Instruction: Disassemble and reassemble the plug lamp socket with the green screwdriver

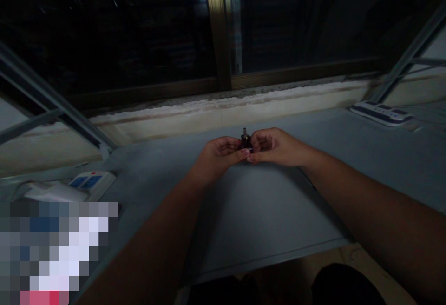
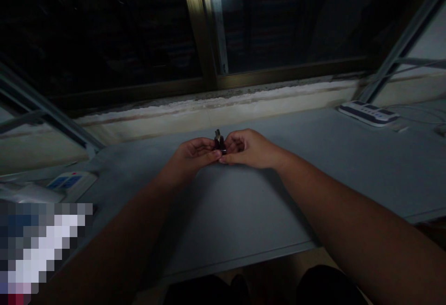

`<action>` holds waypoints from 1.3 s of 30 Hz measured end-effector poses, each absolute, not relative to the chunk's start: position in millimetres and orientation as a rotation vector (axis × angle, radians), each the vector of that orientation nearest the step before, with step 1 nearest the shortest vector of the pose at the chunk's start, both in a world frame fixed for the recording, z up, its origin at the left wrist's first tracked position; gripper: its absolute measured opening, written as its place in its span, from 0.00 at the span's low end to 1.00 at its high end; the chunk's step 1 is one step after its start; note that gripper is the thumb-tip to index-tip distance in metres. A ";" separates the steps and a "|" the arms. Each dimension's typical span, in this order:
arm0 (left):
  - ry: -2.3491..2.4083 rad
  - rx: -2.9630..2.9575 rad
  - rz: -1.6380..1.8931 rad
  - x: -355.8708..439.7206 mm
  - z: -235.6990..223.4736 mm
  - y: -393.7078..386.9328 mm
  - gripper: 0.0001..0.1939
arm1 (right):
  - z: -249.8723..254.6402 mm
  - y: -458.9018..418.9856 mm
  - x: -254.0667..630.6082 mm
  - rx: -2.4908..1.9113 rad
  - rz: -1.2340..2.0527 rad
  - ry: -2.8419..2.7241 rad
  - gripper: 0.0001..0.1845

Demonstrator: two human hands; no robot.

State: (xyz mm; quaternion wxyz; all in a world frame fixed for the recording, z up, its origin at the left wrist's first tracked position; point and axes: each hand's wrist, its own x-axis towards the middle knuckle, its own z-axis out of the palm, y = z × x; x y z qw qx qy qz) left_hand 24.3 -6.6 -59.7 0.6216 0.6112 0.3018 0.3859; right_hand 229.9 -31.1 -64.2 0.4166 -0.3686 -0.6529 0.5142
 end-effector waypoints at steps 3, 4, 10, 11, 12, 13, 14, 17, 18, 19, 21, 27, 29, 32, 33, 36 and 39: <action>0.687 1.394 0.883 24.4 -60.5 -6.4 0.21 | -64.6 -31.1 230.3 -0.915 1.291 -1.661 0.18; 0.684 1.392 0.878 24.5 -60.8 -6.3 0.21 | -64.6 -31.2 230.4 -0.913 1.290 -1.666 0.18; 0.680 1.396 0.881 25.8 -60.6 -7.2 0.20 | -63.4 -32.3 231.6 -0.953 1.242 -1.713 0.18; 0.682 1.396 0.880 25.9 -60.2 -7.5 0.19 | -63.0 -32.6 231.8 -0.962 1.234 -1.724 0.18; 0.686 1.394 0.879 26.0 -59.9 -7.7 0.19 | -62.6 -32.9 231.9 -0.968 1.230 -1.732 0.18; 0.688 1.393 0.877 26.0 -59.8 -7.6 0.19 | -62.1 -33.4 231.8 -0.970 1.228 -1.739 0.18; 0.690 1.394 0.872 26.0 -59.8 -7.4 0.19 | -61.6 -34.0 231.6 -0.968 1.228 -1.743 0.18; 0.681 1.402 0.866 26.1 -61.1 -5.5 0.19 | -60.5 -35.9 230.3 -0.943 1.252 -1.748 0.18; 0.673 1.405 0.855 26.2 -61.8 -4.9 0.18 | -60.4 -36.4 230.0 -0.931 1.269 -1.752 0.18; 0.662 1.406 0.843 26.4 -62.6 -4.5 0.18 | -60.5 -36.8 229.7 -0.919 1.288 -1.760 0.18; 0.635 1.396 0.819 27.0 -63.9 -4.4 0.18 | -61.0 -37.2 229.6 -0.898 1.319 -1.781 0.18; 0.627 1.380 0.792 28.4 -63.3 -7.1 0.16 | -61.9 -36.8 231.1 -0.894 1.302 -1.806 0.19; 0.630 1.394 0.799 28.3 -62.2 -6.9 0.16 | -61.5 -36.5 232.1 -0.920 1.282 -1.806 0.20; 0.640 1.410 0.811 26.8 -60.6 -4.8 0.17 | -60.5 -35.4 234.9 -0.955 1.251 -1.813 0.20; 0.652 1.413 0.817 25.9 -60.1 -3.8 0.18 | -60.2 -34.8 236.2 -0.968 1.241 -1.813 0.20; 0.713 1.413 0.843 22.3 -58.4 -1.3 0.18 | -60.2 -32.6 241.5 -1.015 1.202 -1.827 0.21; 0.775 1.417 0.837 19.0 -55.7 -0.7 0.18 | -61.4 -29.8 247.4 -1.054 1.163 -1.883 0.20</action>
